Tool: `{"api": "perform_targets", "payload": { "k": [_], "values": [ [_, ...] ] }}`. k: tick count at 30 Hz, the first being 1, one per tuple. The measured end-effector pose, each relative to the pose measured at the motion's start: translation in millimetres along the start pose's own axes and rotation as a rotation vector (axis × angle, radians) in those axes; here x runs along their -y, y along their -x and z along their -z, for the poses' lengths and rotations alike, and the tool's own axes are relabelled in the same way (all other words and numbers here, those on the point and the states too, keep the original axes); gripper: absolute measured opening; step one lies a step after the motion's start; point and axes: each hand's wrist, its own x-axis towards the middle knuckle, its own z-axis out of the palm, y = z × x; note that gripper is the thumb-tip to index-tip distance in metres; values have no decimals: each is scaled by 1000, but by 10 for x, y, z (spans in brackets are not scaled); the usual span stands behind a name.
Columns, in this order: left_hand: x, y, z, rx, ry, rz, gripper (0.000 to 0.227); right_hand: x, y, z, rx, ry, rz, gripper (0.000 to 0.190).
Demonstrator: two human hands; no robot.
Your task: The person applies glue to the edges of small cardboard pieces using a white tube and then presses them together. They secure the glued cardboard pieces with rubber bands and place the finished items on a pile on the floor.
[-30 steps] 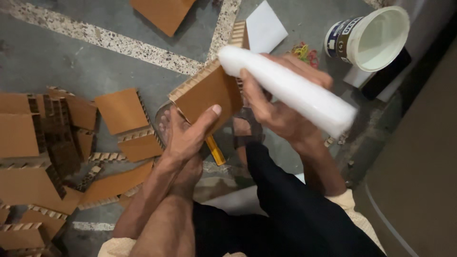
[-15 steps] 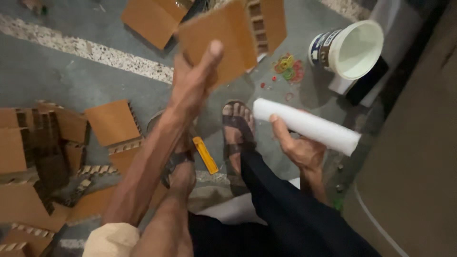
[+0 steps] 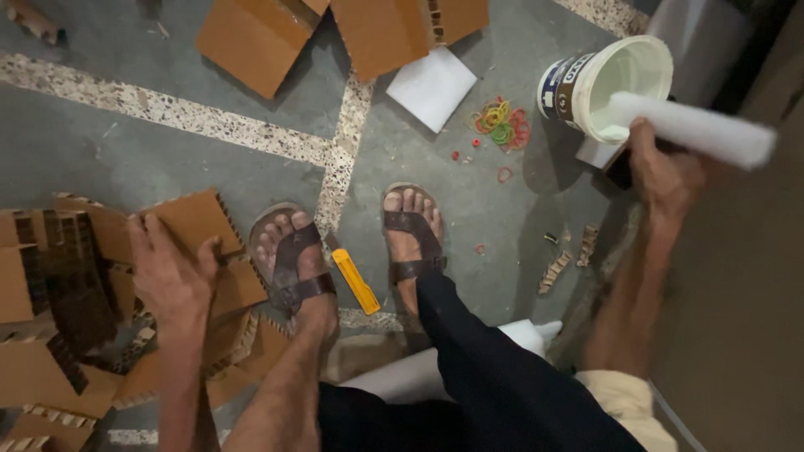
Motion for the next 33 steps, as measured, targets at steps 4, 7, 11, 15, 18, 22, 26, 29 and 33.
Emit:
{"api": "perform_targets", "payload": {
  "k": [4,7,11,15,18,22,26,29,33],
  "values": [
    [79,77,-112,2,-53,63,89,-218,-325,-145,214,9,0,45],
    [158,19,-103,95,-28,163,111,-263,-491,-342,238,188,-79,44],
    [188,-49,-81,189,-120,184,128,-290,-532,-400,327,212,-6,43],
    [207,-57,-65,214,-96,213,131,-198,-555,-221,418,44,-261,35],
    [235,-121,-76,219,-148,230,138,-230,-497,41,424,-46,-462,29],
    [176,-159,-88,127,-53,139,127,-386,-408,321,345,-6,-656,23],
    [68,-142,-44,140,198,62,109,-461,-288,348,203,-259,-617,20],
    [3,-296,8,210,7,-13,109,-447,-214,320,148,-225,-614,23],
    [-92,-617,188,483,-505,-64,89,-420,-210,298,220,-231,-547,19]
  ]
}}
